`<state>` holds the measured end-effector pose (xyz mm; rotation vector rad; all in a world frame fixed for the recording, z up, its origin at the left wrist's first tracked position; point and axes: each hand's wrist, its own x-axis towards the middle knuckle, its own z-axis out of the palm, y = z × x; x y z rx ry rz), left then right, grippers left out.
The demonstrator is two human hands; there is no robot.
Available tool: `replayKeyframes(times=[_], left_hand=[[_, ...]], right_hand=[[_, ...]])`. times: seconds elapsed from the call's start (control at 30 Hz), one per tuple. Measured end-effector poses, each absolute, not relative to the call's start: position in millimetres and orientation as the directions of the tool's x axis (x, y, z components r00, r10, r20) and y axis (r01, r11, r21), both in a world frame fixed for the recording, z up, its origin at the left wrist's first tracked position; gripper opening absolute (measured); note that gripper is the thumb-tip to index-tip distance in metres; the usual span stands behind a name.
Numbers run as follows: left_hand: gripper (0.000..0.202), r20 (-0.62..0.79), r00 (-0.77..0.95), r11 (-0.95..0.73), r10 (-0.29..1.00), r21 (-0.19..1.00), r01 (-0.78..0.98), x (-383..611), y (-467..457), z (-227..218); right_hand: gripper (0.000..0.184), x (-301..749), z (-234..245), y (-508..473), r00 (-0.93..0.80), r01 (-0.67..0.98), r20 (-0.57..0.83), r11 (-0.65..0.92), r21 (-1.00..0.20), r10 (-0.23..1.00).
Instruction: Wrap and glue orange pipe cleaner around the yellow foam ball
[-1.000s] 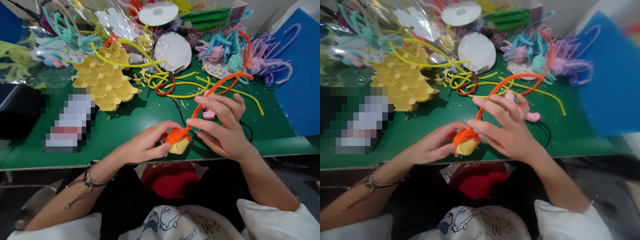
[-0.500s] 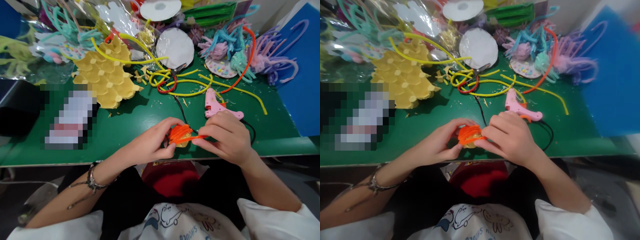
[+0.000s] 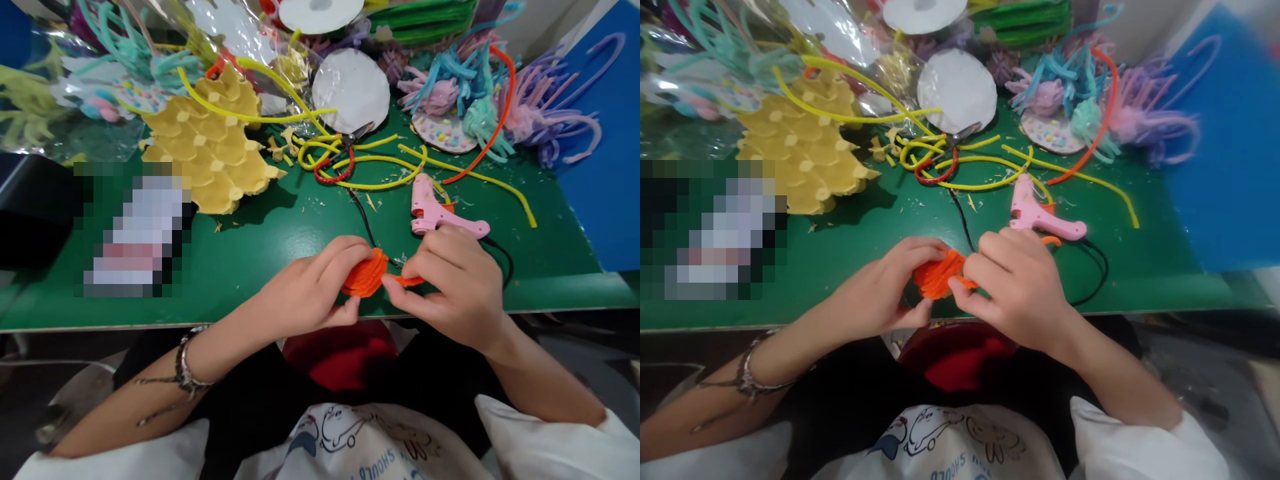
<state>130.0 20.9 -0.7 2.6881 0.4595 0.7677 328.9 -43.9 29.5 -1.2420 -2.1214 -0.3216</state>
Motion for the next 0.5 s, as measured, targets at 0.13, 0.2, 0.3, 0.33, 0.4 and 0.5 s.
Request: replayKeyframes(times=[0.13, 0.2, 0.3, 0.33, 0.4, 0.5], left_hand=[[0.043, 0.496, 0.789, -0.921, 0.362, 0.319, 0.221, 130.1, 18.5, -2.9], [0.044, 0.51, 0.783, -0.925, 0.357, 0.312, 0.218, 130.3, 18.3, -4.2], [0.044, 0.519, 0.777, -0.92, 0.356, 0.341, 0.194, 130.8, 18.8, -5.2], [0.044, 0.516, 0.777, -0.913, 0.361, 0.364, 0.182, 130.9, 19.1, -5.2], [0.043, 0.515, 0.777, -0.901, 0.361, 0.408, 0.148, 131.0, 20.0, -5.0], [0.042, 0.516, 0.781, -0.889, 0.352, 0.447, 0.105, 130.6, 21.5, -5.2]], right_hand=[[0.031, 325.4, 30.5, -46.0, -0.378, 0.867, 0.64, 0.498, -0.008, 0.669], [0.031, 324.5, 30.9, -46.2, -0.391, 0.87, 0.642, 0.492, 0.024, 0.66], [0.03, 325.6, 32.2, -45.9, -0.379, 0.863, 0.641, 0.505, -0.016, 0.668], [0.028, 326.7, 33.1, -45.9, -0.363, 0.856, 0.639, 0.514, -0.06, 0.678], [0.024, 329.7, 35.4, -46.3, -0.331, 0.829, 0.622, 0.533, -0.167, 0.71], [0.019, 335.4, 39.5, -48.0, -0.318, 0.796, 0.589, 0.547, -0.259, 0.743]])
